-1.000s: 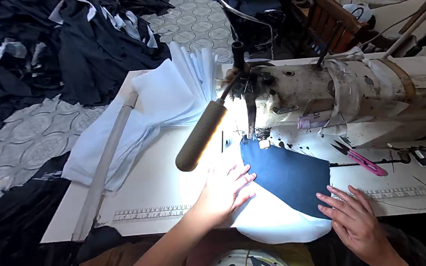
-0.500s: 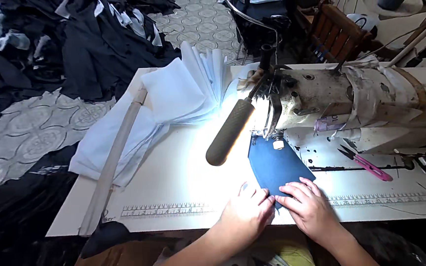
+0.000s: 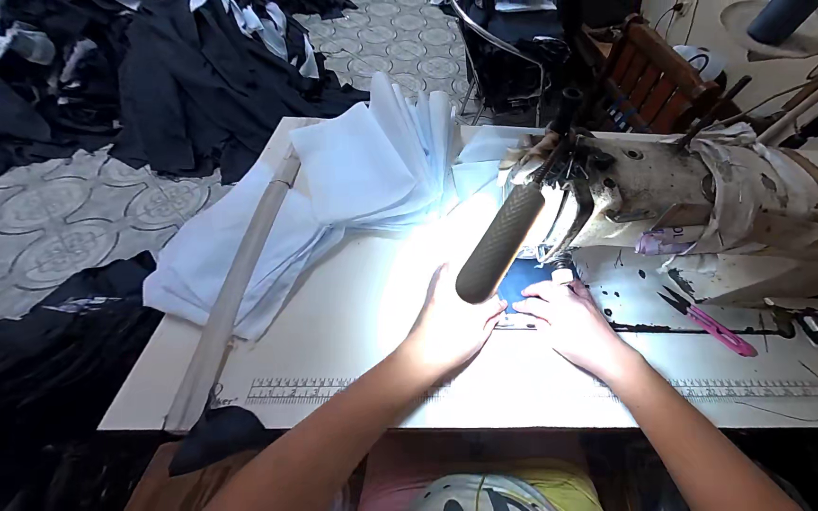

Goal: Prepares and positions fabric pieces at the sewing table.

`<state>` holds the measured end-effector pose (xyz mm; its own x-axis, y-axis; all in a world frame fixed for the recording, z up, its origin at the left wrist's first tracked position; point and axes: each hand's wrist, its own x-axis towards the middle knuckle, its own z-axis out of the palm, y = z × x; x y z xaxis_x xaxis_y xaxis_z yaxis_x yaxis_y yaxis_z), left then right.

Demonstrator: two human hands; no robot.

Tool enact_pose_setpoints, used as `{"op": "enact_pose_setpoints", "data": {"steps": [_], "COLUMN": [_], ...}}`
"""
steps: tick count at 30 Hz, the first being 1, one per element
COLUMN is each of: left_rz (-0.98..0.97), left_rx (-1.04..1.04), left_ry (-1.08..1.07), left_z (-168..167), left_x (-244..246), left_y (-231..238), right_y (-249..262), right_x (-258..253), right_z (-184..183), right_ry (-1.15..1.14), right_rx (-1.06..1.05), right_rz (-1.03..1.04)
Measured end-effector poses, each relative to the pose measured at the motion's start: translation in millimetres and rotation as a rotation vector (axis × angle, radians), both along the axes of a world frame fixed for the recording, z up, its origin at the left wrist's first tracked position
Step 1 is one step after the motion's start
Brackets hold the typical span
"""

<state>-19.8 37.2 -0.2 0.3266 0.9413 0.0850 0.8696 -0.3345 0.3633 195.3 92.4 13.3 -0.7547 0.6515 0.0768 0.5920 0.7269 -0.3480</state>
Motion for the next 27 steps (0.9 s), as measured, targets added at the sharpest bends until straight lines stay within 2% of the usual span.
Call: {"op": "enact_pose_setpoints", "data": {"steps": [6, 10, 12, 14, 16, 18, 20, 22, 27], "left_rz": [0.025, 0.061, 0.097, 0.254, 0.49, 0.729, 0.905, 0.998, 1.068], "left_rx": [-0.081, -0.024, 0.099, 0.307, 0.348, 0.176, 0.066, 0.061, 0.174], "left_ry": [-0.089, -0.028, -0.06, -0.153, -0.13, -0.117, -0.216, -0.326, -0.508], "left_z": [-7.4, -17.4, -11.1, 7.9, 25.4, 29.3, 15.0, 1.9, 0.2], "left_x": [-11.9, -9.1, -13.4, -28.7, -64.4, -108.7, -146.7, -164.8, -168.6], "left_y": [44.6, 55.1, 50.1, 46.6, 50.0, 50.5, 49.5, 49.3, 49.2], "right_y": [18.9, 20.9, 19.3, 18.7, 17.8, 18.3, 19.8, 21.9, 23.1], "right_x": [-12.0, -13.5, -12.6, -10.0, -8.9, -9.0, -8.7, -6.5, -3.6], "right_z": [-8.2, -11.4, -14.8, -19.6, -20.5, -19.6, -19.3, -23.3, -19.3], "right_ry": [0.003, -0.188, -0.141, -0.055, -0.023, -0.034, -0.05, -0.024, 0.081], "right_rx": [-0.06, -0.118, -0.047, 0.023, 0.029, 0.029, -0.003, -0.019, -0.052], "right_rz": [-0.155, -0.256, -0.277, -0.287, -0.295, -0.296, -0.3, -0.287, -0.282]}}
